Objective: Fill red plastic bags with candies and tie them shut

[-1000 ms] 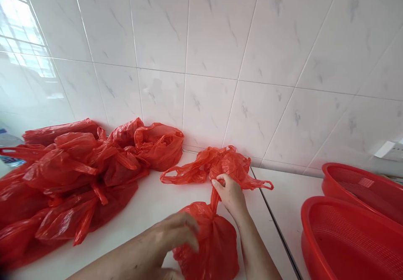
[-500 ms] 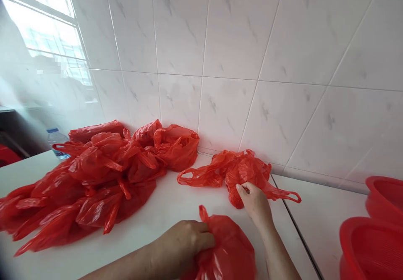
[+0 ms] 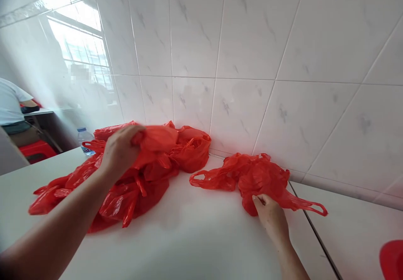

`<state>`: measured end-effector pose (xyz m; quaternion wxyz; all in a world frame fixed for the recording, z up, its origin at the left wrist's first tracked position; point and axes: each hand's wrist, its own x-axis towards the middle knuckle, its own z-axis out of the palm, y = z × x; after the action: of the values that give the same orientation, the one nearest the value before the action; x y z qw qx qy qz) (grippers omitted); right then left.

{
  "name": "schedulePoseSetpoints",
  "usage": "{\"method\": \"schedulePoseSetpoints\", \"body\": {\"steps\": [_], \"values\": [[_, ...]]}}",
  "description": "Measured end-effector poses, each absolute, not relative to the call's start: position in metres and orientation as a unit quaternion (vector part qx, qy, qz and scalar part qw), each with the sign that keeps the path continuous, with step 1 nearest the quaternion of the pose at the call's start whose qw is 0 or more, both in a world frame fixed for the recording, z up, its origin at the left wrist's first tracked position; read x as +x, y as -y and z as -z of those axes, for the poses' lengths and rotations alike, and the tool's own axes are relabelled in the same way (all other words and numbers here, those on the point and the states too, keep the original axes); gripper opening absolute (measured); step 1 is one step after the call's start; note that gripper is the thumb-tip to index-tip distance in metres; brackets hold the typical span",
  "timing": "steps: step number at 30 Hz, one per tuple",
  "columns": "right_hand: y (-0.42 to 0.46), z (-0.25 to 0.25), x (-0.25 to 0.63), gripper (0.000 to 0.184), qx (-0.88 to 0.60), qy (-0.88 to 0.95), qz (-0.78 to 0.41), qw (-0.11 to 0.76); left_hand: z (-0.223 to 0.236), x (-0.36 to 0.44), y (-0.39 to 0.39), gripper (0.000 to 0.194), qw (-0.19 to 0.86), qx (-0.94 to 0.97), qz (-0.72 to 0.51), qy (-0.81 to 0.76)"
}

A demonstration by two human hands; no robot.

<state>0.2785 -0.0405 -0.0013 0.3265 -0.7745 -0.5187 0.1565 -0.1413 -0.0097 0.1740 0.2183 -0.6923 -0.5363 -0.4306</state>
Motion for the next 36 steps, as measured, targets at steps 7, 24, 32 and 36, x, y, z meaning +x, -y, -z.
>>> {"method": "schedulePoseSetpoints", "body": {"steps": [7, 24, 32, 36], "values": [[0.05, 0.004, 0.278, 0.035, -0.815, 0.457, -0.09, 0.346, -0.145, -0.178, -0.057, 0.025, 0.157, -0.729, 0.175, 0.644], [0.048, 0.014, 0.214, 0.03, -0.638, 0.646, 0.104, 0.405, -0.065, -0.051, -0.015, 0.045, -0.062, -0.816, 0.347, 0.457], [0.058, 0.011, 0.188, 0.036, -0.641, 0.661, -0.071, 0.383, -0.014, 0.006, 0.006, 0.022, -0.316, -0.739, 0.35, 0.482], [0.059, 0.008, 0.178, 0.034, -0.656, 0.635, -0.158, 0.377, -0.009, 0.007, 0.046, 0.014, -0.428, -0.739, 0.315, 0.414]]}}
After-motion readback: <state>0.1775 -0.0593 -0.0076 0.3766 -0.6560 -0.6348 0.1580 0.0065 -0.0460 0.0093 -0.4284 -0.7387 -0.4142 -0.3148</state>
